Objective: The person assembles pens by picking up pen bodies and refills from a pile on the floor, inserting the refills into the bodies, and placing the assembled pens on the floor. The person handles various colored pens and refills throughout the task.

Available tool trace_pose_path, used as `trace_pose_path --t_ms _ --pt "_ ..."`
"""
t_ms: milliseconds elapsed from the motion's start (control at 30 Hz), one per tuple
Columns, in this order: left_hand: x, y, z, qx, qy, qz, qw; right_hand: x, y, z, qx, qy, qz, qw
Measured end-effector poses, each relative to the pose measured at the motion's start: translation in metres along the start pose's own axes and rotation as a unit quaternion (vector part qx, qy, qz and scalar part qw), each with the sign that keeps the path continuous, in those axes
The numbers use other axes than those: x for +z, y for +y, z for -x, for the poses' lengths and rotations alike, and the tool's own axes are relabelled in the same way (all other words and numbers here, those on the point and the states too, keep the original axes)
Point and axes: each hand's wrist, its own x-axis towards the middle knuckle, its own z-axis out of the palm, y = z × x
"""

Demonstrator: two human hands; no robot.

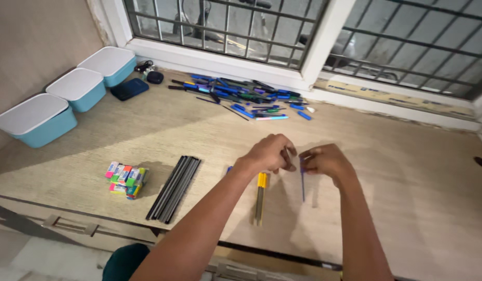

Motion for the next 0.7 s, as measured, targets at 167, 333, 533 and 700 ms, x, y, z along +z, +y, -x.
trace_pose_path --t_ms 167,333,533,700 --pt "0.029 0.01 0.002 -0.031 -0.036 -0.116 0.992 0.0 0.026 0.019 0.001 -0.043 -0.012 0.999" --pt "0.05 0.007 0.0 -0.068 -0.045 -0.189 0.979 0.012 0.036 0.03 0.022 -0.017 0.007 1.0" --pt "0.056 -0.003 -0.001 -0.055 -0.004 -0.226 0.973 0.015 0.034 0.04 0.015 -0.024 -0.011 1.0" --pt "0.046 -0.006 0.002 -0.057 0.002 -0.14 0.989 0.018 0.025 0.05 0.03 -0.016 0.001 0.999"
